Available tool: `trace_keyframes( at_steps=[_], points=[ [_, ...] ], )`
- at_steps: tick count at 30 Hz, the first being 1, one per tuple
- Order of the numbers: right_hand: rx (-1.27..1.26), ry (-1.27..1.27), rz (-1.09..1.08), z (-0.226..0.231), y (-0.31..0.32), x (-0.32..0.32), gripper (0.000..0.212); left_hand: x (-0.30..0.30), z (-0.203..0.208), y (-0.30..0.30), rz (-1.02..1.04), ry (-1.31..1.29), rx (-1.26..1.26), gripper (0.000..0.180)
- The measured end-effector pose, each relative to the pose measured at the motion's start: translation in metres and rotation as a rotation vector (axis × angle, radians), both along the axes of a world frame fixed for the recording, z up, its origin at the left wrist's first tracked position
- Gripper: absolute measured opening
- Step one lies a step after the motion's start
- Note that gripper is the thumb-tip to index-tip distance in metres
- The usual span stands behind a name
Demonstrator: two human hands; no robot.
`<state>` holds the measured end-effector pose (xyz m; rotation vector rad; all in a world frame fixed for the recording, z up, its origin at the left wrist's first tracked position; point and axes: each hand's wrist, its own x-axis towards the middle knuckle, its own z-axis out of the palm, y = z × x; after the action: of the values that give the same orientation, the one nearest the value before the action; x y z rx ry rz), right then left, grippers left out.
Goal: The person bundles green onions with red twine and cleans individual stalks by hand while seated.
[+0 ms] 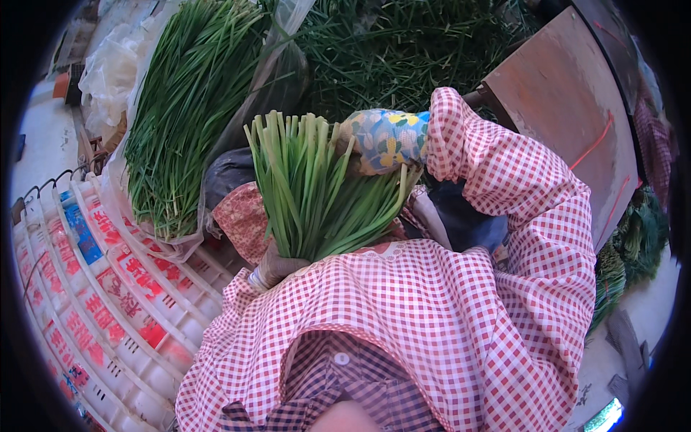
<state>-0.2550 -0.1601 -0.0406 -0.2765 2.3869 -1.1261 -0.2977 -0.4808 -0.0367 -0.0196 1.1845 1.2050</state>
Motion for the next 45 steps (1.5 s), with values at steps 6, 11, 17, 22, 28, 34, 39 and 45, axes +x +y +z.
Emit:
trace_keyframes(
  at_steps=[6, 11, 17, 22, 28, 34, 39, 45],
  points=[
    [-0.713, -0.277, -0.315, -0.03, 0.019, -0.009, 0.022, -0.002, -0.009, -0.01, 0.018, -0.038, -0.008, 0.079],
    [-0.916, -0.191, -0.52, -0.048, 0.057, -0.019, 0.028, -0.001, -0.009, -0.018, 0.039, -0.054, -0.026, 0.08],
    [0.127, -0.108, -0.814, -0.124, 0.121, 0.001, 0.045, 0.0, -0.012, -0.029, 0.059, -0.071, -0.034, 0.081],
    [-1.277, -0.748, -0.485, -0.126, 0.038, 0.004, 0.05, -0.002, -0.015, -0.032, 0.06, -0.07, -0.013, 0.081],
    [-1.587, -0.531, -0.629, -0.062, -0.002, 0.0, 0.031, 0.001, -0.018, -0.038, 0.076, -0.064, 0.003, 0.082],
    [-0.795, -0.233, -0.853, -0.026, 0.031, -0.029, 0.025, 0.006, -0.016, -0.042, 0.098, -0.055, 0.023, 0.083],
    [0.425, 0.707, -1.138, -0.054, 0.152, -0.013, 0.037, 0.006, -0.013, -0.041, 0.083, -0.041, 0.068, 0.083],
    [-0.133, 0.166, -0.212, -0.082, 0.022, 0.01, 0.051, -0.002, -0.004, -0.02, 0.015, -0.045, 0.122, 0.084]
  ],
)
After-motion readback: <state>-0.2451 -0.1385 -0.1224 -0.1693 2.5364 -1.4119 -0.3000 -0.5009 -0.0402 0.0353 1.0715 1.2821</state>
